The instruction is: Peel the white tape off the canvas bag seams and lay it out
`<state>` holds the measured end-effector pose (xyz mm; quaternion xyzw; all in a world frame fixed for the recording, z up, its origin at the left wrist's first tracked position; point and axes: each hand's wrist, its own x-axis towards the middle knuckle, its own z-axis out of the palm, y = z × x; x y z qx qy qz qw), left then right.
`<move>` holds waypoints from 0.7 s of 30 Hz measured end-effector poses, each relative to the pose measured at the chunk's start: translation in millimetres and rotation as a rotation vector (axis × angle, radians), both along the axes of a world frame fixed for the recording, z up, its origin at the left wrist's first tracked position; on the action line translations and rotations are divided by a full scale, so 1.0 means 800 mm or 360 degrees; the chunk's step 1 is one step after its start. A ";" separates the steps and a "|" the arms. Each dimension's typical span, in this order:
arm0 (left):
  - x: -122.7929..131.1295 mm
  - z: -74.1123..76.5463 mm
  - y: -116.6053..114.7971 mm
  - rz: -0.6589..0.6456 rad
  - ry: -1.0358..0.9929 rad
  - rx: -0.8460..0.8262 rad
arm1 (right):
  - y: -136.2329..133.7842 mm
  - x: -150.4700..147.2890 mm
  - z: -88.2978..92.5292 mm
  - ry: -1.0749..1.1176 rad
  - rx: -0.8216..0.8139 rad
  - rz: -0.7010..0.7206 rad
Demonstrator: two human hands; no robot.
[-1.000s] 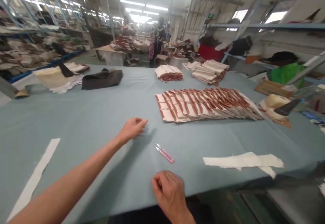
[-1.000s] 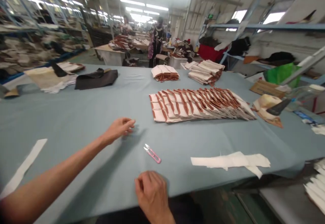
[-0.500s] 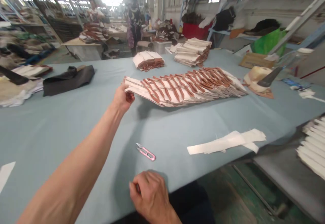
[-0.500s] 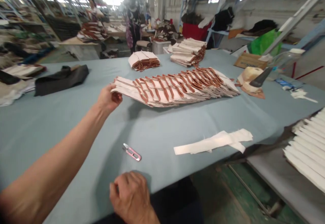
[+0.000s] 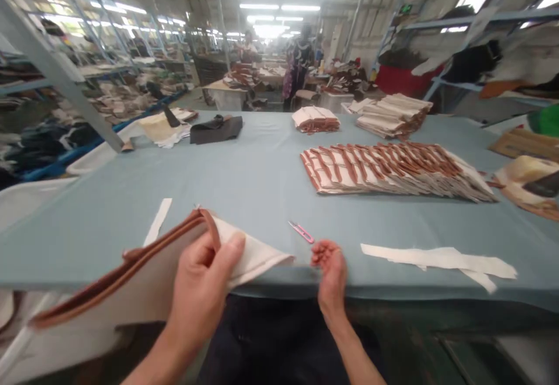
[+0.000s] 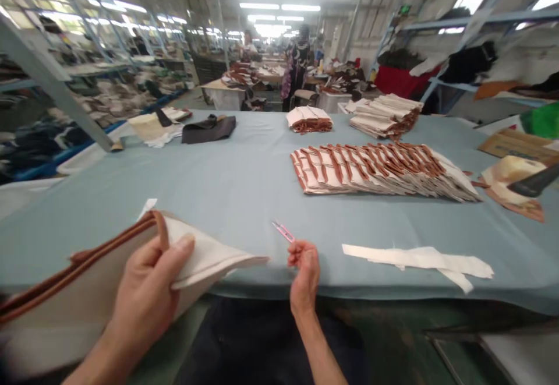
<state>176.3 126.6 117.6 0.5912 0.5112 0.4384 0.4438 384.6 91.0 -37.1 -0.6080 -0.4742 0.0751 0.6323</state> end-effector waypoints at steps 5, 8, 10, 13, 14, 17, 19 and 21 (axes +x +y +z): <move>0.011 -0.028 -0.116 -0.0011 -0.0142 -0.0176 | -0.106 -0.030 0.065 -0.0713 0.0146 0.0260; 0.027 -0.037 -0.159 -0.0190 -0.0353 -0.0446 | -0.149 -0.041 0.096 -0.1050 0.0168 0.0372; 0.028 -0.042 -0.178 -0.0407 -0.0489 -0.0650 | -0.163 -0.038 0.107 -0.1104 0.0144 0.0366; 0.007 -0.050 -0.192 -0.0746 -0.0500 -0.0755 | -0.180 -0.017 0.113 -0.1206 0.0066 0.0434; -0.003 -0.053 -0.193 -0.0793 -0.0450 -0.0690 | -0.186 -0.009 0.114 -0.1229 0.0017 0.0464; -0.031 -0.063 -0.182 -0.0663 -0.0234 -0.0300 | -0.208 0.010 0.115 -0.1259 -0.0142 0.0480; -0.038 -0.072 -0.169 -0.0533 -0.0037 -0.0014 | -0.220 0.015 0.115 -0.1282 -0.0213 0.0435; -0.033 -0.086 -0.158 -0.0542 0.0136 0.0169 | -0.230 0.015 0.115 -0.1294 -0.0257 0.0393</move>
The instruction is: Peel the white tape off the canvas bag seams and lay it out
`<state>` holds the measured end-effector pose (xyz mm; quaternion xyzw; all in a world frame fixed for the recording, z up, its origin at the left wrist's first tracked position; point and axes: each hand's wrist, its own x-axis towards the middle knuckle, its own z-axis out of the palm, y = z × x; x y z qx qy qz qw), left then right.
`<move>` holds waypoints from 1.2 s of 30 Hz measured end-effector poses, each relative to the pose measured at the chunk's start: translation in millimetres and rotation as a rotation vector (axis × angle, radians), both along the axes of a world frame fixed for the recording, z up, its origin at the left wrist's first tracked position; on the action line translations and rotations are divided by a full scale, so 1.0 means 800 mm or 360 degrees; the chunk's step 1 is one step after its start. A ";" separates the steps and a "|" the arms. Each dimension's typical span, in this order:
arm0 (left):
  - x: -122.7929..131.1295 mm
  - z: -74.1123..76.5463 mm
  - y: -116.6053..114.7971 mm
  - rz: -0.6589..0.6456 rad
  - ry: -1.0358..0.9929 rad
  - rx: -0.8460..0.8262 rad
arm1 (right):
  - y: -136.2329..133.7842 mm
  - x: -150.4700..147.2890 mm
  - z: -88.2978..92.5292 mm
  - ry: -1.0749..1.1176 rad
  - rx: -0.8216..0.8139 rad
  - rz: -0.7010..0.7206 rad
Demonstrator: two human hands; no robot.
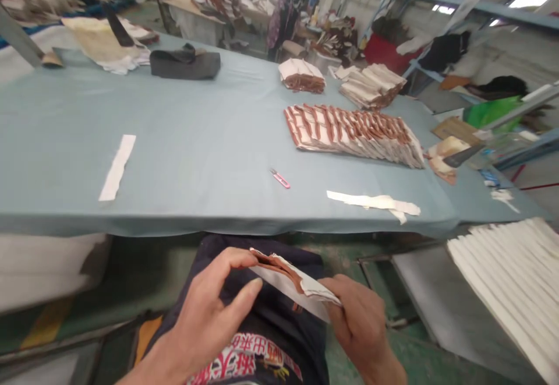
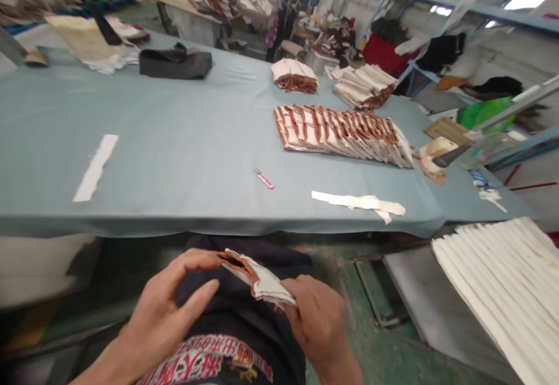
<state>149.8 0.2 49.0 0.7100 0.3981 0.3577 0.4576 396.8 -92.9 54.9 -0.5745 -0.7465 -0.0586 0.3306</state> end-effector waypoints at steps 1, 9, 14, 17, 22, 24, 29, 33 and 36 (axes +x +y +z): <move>0.005 -0.007 0.004 -0.0057 0.0052 0.0046 | -0.003 -0.001 0.000 -0.0008 -0.0006 -0.0017; 0.030 -0.016 0.009 -0.0424 0.0079 -0.0077 | 0.000 -0.019 -0.002 0.0063 -0.0116 -0.0064; 0.037 0.023 0.027 -0.0563 0.0173 -0.0380 | 0.017 -0.041 -0.004 0.0216 -0.0362 -0.0019; 0.040 0.032 0.038 -0.0662 0.0184 -0.0564 | 0.021 -0.053 -0.003 0.0597 -0.0624 -0.0042; 0.033 0.033 0.043 -0.0759 0.0246 -0.0693 | 0.029 -0.068 -0.001 0.1373 -0.1003 -0.0191; 0.031 0.037 0.045 -0.0754 0.0239 -0.0705 | 0.036 -0.070 0.001 0.1564 -0.1102 -0.0107; 0.032 0.054 0.053 -0.0772 0.0272 -0.0638 | 0.052 -0.061 0.011 0.1859 -0.1326 0.0101; 0.037 0.063 0.056 -0.0793 0.0303 -0.0576 | 0.058 -0.051 0.017 0.1988 -0.1412 0.0255; 0.039 0.066 0.057 -0.0790 0.0297 -0.0566 | 0.060 -0.049 0.018 0.2026 -0.1427 0.0301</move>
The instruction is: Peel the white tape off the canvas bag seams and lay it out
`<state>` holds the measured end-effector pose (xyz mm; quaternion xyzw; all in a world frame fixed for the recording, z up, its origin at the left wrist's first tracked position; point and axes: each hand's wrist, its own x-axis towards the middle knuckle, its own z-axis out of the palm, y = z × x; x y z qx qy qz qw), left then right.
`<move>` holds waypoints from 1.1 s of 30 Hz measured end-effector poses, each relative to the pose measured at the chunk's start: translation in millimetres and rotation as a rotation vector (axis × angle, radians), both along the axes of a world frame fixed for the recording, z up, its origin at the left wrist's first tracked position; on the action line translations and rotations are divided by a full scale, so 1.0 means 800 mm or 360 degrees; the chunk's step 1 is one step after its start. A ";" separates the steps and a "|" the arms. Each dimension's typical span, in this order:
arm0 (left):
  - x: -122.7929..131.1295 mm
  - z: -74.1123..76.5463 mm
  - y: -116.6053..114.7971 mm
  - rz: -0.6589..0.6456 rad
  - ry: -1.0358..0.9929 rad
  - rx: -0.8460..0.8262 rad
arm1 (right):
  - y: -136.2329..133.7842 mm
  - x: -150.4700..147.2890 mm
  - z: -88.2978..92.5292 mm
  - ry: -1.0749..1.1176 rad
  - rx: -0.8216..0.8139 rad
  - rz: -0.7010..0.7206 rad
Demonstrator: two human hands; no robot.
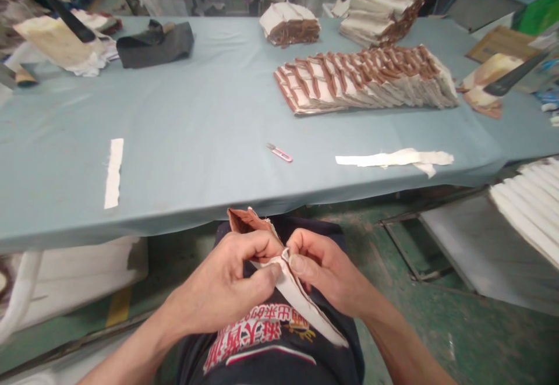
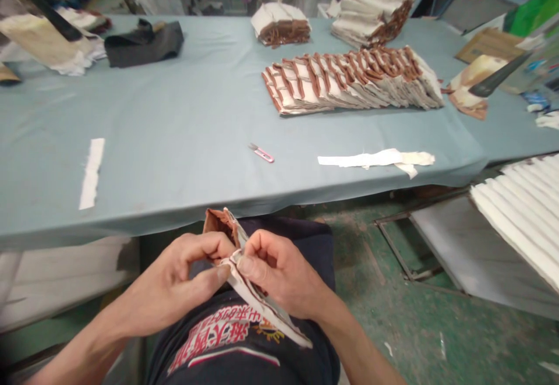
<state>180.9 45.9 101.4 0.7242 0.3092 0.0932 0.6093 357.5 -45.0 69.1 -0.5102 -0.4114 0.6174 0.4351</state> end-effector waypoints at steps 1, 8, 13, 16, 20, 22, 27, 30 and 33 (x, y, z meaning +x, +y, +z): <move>0.000 0.000 0.000 0.0004 -0.0003 0.0003 | 0.000 -0.001 0.000 -0.0015 0.0008 -0.0014; 0.001 0.000 -0.001 0.0049 -0.0102 -0.0052 | -0.009 -0.005 0.008 -0.0464 0.0236 -0.0134; 0.008 -0.009 -0.006 0.0168 -0.0174 -0.0021 | -0.013 -0.005 0.010 -0.0549 0.0280 -0.0172; 0.007 -0.014 -0.005 0.0095 -0.0213 0.0021 | -0.014 -0.005 0.011 -0.0642 0.0250 -0.0191; -0.001 -0.019 -0.006 0.0094 -0.0236 -0.0019 | -0.017 -0.013 0.011 -0.0794 0.0249 -0.0230; -0.005 -0.026 -0.010 0.0154 -0.0235 -0.0030 | -0.019 -0.024 0.008 -0.0911 0.0243 -0.0280; -0.014 -0.060 -0.026 0.0487 -0.0207 0.0041 | -0.020 -0.056 -0.008 -0.1137 0.0258 -0.0302; -0.021 -0.073 -0.028 0.0581 -0.0252 0.0001 | -0.017 -0.068 -0.019 -0.1073 0.0178 -0.0302; -0.029 -0.078 -0.022 0.0511 -0.0346 -0.0168 | -0.015 -0.071 -0.029 -0.1050 0.0089 -0.0387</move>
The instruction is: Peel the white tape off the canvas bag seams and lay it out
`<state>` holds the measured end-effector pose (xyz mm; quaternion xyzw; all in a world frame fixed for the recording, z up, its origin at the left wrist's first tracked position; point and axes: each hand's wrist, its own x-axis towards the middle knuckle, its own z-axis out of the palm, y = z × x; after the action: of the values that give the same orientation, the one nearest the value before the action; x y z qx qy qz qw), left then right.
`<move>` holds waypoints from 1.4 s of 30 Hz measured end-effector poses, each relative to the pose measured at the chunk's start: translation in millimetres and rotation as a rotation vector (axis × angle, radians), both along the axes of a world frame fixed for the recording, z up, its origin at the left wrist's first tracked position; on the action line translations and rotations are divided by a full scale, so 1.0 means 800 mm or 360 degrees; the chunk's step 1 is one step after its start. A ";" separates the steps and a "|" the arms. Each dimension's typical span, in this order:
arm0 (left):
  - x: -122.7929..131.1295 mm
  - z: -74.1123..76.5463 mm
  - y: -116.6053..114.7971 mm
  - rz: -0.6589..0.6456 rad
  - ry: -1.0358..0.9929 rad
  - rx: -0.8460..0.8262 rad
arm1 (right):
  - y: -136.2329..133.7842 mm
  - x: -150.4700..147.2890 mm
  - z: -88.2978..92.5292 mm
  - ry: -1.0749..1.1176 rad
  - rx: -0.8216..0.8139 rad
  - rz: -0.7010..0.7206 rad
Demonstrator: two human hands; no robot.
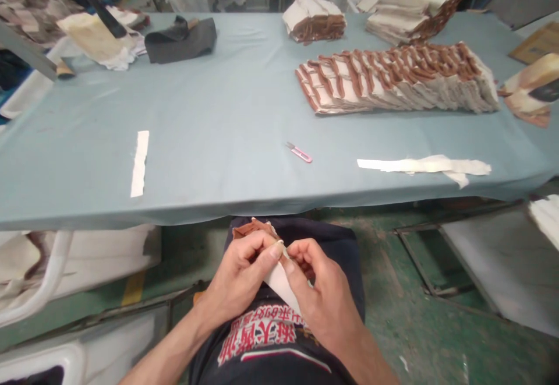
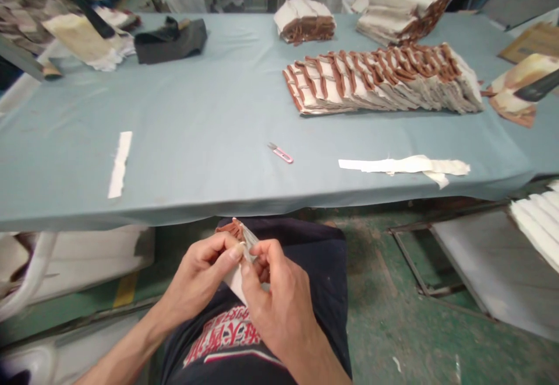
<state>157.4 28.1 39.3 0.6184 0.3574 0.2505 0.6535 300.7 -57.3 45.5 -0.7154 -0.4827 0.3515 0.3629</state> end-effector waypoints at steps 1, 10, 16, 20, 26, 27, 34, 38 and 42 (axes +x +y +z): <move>-0.002 -0.001 0.002 -0.0018 -0.0031 -0.0060 | 0.000 0.000 -0.003 0.0024 -0.0015 -0.0014; 0.000 -0.020 -0.001 0.0154 -0.0233 -0.0355 | 0.005 -0.005 -0.007 -0.0185 0.0168 0.0000; -0.020 -0.010 0.010 0.0093 -0.0017 0.0072 | 0.005 0.004 -0.002 0.0018 0.0194 0.0143; -0.029 0.000 0.025 0.0015 0.0067 0.0458 | 0.022 0.016 0.009 -0.0111 0.0563 0.0162; -0.033 0.034 0.035 -0.0313 0.0024 0.0697 | 0.062 0.024 0.031 -0.0110 0.0936 0.0659; -0.033 0.041 0.036 -0.0348 0.0041 0.0730 | 0.068 0.024 0.034 -0.0121 0.0907 0.0725; -0.037 0.059 0.042 -0.0417 0.0309 0.1389 | 0.092 0.032 0.060 -0.0401 0.0528 0.0962; -0.036 0.051 0.048 -0.0356 0.0461 0.1367 | 0.090 0.042 0.061 -0.0609 0.0341 0.0979; -0.028 0.050 0.053 -0.0334 0.0329 0.0921 | 0.083 0.047 0.057 -0.0425 0.0217 0.0912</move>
<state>135.1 70.7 79.0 0.8342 0.2702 0.2087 0.4331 338.0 8.7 91.1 -0.5642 -0.7302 0.3093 0.2297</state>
